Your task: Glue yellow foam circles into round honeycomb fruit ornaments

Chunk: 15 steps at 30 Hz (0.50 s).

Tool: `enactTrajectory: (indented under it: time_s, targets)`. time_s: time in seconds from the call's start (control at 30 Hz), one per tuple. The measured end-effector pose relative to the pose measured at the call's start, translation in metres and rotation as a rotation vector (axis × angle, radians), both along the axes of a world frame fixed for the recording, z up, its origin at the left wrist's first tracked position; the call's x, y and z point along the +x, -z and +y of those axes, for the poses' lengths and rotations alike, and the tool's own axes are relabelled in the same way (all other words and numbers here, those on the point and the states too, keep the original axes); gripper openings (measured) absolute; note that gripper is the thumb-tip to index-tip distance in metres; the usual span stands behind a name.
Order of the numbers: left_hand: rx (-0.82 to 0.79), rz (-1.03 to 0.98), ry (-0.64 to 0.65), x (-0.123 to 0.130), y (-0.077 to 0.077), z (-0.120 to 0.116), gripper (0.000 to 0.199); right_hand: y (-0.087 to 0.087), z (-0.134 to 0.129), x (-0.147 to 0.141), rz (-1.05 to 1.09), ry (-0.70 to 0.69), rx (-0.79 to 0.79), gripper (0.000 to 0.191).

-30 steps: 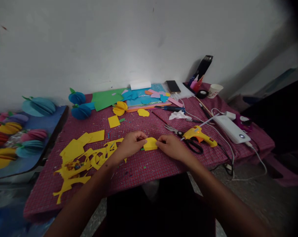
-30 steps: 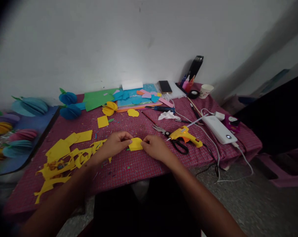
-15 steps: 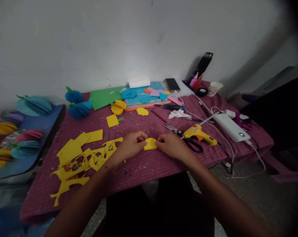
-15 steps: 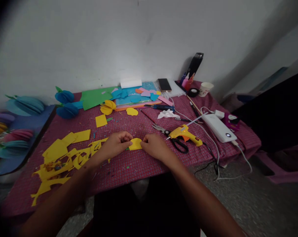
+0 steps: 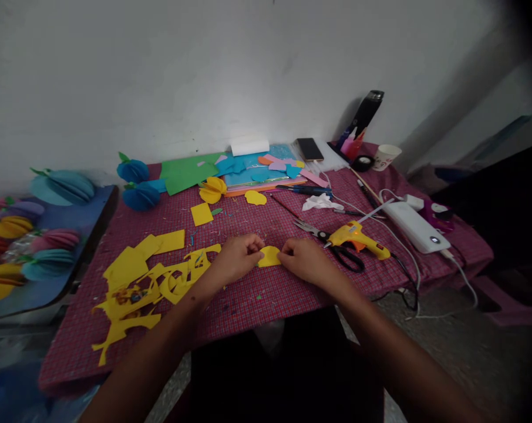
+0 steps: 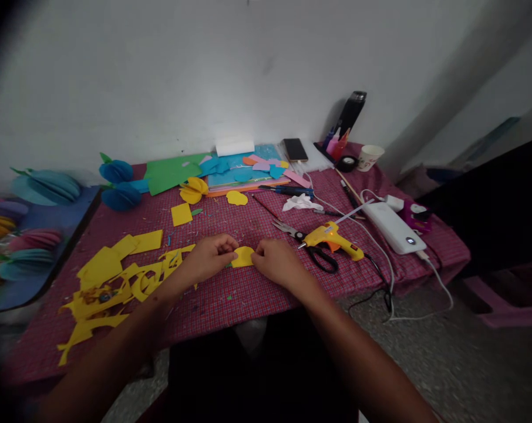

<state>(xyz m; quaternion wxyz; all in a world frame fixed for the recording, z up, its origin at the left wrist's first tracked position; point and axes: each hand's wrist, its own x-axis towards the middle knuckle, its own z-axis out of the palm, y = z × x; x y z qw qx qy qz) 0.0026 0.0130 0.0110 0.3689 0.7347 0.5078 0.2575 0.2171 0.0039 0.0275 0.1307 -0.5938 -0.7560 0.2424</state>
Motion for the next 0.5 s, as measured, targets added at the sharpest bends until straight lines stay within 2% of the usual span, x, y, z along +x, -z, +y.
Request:
enactTrajectory:
  time_s: [0.5]
  targets:
    - [0.008, 0.052, 0.022, 0.0, 0.0002, -0.0003, 0.011, -0.0003, -0.0018, -0.0021, -0.042, -0.006, 0.031, 0.018]
